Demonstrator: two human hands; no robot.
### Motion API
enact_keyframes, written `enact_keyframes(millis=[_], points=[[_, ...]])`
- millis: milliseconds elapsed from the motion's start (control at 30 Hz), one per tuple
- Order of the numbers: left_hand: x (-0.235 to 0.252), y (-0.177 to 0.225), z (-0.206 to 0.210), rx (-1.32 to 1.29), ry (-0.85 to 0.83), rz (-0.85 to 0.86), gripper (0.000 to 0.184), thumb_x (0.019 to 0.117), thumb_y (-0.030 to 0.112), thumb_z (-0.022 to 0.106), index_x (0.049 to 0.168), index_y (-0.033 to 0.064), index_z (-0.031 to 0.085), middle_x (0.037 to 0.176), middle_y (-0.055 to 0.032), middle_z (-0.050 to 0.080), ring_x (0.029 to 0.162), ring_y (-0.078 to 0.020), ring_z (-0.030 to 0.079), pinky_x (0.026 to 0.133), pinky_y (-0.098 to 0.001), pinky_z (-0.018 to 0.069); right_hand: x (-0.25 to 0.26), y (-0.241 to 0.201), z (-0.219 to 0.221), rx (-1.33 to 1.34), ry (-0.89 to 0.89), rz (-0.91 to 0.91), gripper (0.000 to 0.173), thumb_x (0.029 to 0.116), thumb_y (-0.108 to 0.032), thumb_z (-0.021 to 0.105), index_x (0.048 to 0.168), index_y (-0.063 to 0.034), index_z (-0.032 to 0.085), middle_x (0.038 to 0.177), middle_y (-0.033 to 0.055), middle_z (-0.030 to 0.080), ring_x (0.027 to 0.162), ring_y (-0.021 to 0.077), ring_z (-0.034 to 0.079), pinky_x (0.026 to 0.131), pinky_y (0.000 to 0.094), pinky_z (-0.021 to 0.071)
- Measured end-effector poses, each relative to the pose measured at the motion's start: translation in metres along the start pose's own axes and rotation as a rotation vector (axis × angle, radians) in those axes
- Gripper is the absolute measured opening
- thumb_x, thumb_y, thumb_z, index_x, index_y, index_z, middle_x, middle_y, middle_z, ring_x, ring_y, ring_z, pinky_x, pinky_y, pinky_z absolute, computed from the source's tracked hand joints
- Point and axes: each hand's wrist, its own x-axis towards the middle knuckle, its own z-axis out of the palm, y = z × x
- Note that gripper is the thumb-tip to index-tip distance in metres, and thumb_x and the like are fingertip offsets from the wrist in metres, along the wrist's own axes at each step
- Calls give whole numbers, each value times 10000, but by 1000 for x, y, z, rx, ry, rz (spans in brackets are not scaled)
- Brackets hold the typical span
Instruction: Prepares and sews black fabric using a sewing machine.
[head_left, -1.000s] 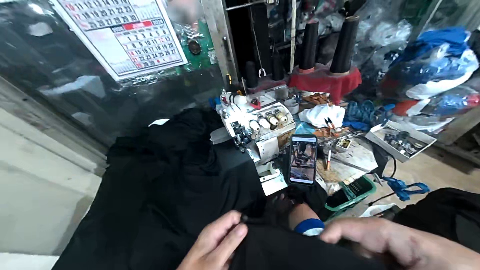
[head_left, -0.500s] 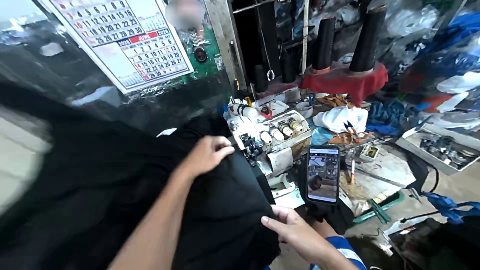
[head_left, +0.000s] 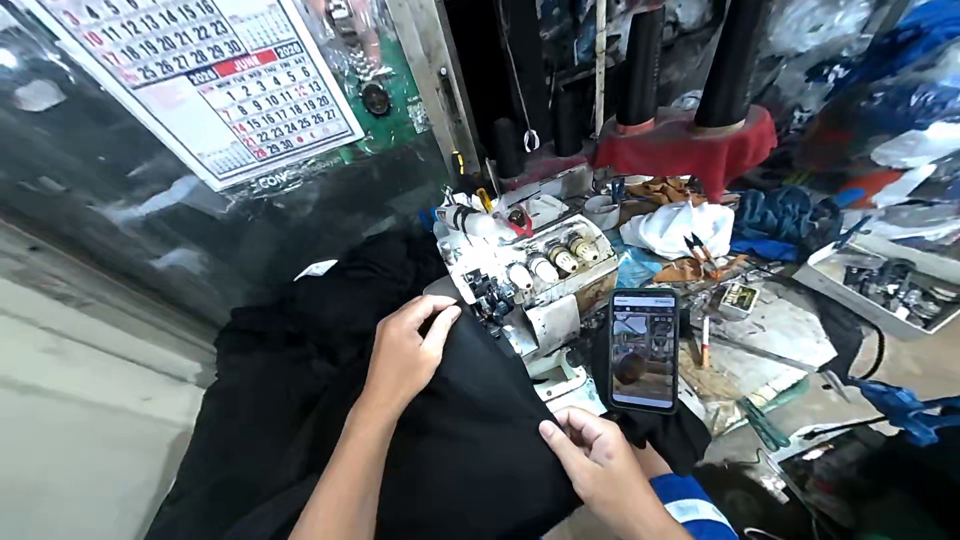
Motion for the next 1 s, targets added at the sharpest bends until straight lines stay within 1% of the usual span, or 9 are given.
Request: enact_keyframes(millis=[100, 167, 233, 300, 367, 467, 633, 767, 1000], points=[[-3, -4, 12, 32, 26, -22, 127, 1018, 268, 643, 1057, 185, 731, 1023, 64, 720, 904, -26, 679, 796, -289, 590, 7, 13, 8, -106, 132, -62, 200, 1004, -325, 655, 923, -164, 743, 801, -40, 682, 694, 93, 650, 592, 275, 561], [0, -4, 12, 61, 27, -20, 133, 1018, 271, 641, 1051, 186, 739, 1025, 61, 716, 920, -33, 677, 806, -292, 587, 15, 20, 10, -213, 193, -151, 191, 969, -358, 673, 915, -197, 761, 1058, -47, 668, 990, 89, 645, 823, 295, 582], [2, 2, 7, 71, 63, -16, 140, 1020, 258, 639, 1082, 178, 735, 1028, 51, 708, 941, -39, 673, 820, -286, 583, 22, 18, 10, -215, 155, -173, 193, 966, -348, 672, 938, -186, 773, 1271, -26, 660, 1183, 120, 618, 966, 343, 566], [3, -1, 13, 53, 101, -21, 144, 1020, 237, 640, 1090, 150, 731, 1048, 23, 713, 956, -63, 677, 840, -304, 585, 29, 20, 10, -145, 68, -118, 208, 987, -359, 668, 958, -180, 770, 1157, -57, 724, 1074, 98, 683, 907, 332, 607], [0, -12, 28, 24, 70, -30, 124, 1019, 219, 635, 1050, 138, 723, 1046, 1, 708, 955, -96, 676, 843, -344, 584, 28, 20, 9, -60, -3, -28, 225, 977, -386, 692, 926, -176, 754, 899, -48, 732, 812, 118, 705, 718, 332, 619], [-8, -13, 26, 36, -25, -17, 113, 1006, 238, 656, 1042, 177, 744, 1056, 41, 700, 967, -67, 667, 844, -328, 581, -4, 3, -4, -72, -72, 13, 210, 942, -366, 748, 894, -161, 744, 788, -35, 718, 687, 118, 686, 616, 333, 602], [-36, -2, 13, 36, -101, -31, 132, 990, 273, 673, 1098, 251, 746, 1072, 117, 676, 969, -4, 654, 808, -257, 595, -49, 11, -7, 56, -115, 24, 161, 944, -233, 760, 899, -79, 742, 899, 30, 719, 782, 172, 701, 686, 363, 629], [-32, 23, 9, 110, -138, -137, 170, 1030, 311, 608, 1070, 224, 748, 981, 54, 686, 881, -80, 660, 749, -324, 564, -52, 11, -4, 32, -109, 3, 185, 970, -251, 726, 891, -85, 746, 886, 17, 718, 766, 154, 694, 666, 345, 619], [-22, 16, 19, 161, -124, -88, 99, 1002, 253, 654, 1035, 223, 742, 998, 61, 670, 910, -69, 657, 786, -343, 585, -48, 4, 1, 15, -9, -1, 216, 932, -257, 768, 790, -105, 709, 713, 2, 675, 599, 130, 631, 521, 309, 545]])
